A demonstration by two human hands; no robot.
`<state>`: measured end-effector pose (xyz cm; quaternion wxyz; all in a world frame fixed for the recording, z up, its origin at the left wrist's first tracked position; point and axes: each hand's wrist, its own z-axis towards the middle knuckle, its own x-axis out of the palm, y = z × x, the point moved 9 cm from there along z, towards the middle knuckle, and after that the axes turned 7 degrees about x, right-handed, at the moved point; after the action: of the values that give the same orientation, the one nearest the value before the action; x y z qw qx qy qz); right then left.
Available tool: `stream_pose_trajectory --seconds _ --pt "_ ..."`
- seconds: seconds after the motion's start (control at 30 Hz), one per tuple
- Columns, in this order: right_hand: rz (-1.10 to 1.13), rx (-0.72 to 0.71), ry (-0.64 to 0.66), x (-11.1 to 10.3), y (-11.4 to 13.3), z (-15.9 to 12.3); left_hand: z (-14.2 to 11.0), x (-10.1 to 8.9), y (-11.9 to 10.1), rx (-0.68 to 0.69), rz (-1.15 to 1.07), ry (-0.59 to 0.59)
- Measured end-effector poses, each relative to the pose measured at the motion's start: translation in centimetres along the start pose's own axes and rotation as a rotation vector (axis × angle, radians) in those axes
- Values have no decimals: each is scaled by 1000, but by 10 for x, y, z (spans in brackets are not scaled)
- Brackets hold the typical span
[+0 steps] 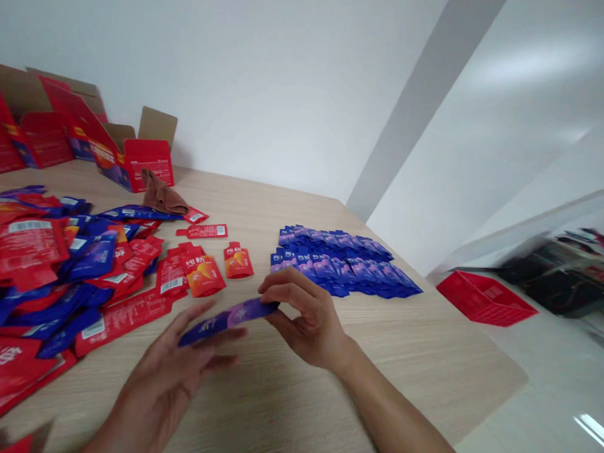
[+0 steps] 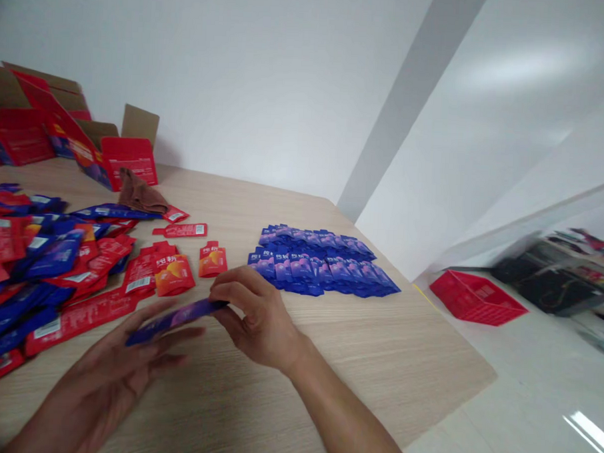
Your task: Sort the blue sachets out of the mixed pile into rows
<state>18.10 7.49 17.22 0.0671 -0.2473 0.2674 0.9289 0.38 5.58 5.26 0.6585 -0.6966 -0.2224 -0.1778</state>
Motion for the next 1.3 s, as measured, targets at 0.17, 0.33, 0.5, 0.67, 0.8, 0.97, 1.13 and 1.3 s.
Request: stream_pose_trajectory --seconds 0.17,0.33,0.5,0.67,0.8,0.97,1.13,1.3 --pt "-170 -184 -7 24 17 -16 13 -14 -22 34 -163 -202" --pt "-147 61 238 61 -9 -23 14 -37 -21 34 -28 -371" --pt "-176 303 197 67 -25 -21 12 -35 -12 23 -34 -354" --pt "-272 222 208 67 -16 -15 9 -36 -4 -10 -38 -350" --pt "-392 125 239 70 -9 -16 10 -39 -6 20 -29 -353" --pt "-527 84 217 67 -10 -13 13 -32 -4 12 -37 -283" --pt "-809 426 32 -11 -61 5 11 -24 3 -76 9 -211" --pt "-1110 848 -176 -124 -118 -12 6 -21 11 -133 93 -140"
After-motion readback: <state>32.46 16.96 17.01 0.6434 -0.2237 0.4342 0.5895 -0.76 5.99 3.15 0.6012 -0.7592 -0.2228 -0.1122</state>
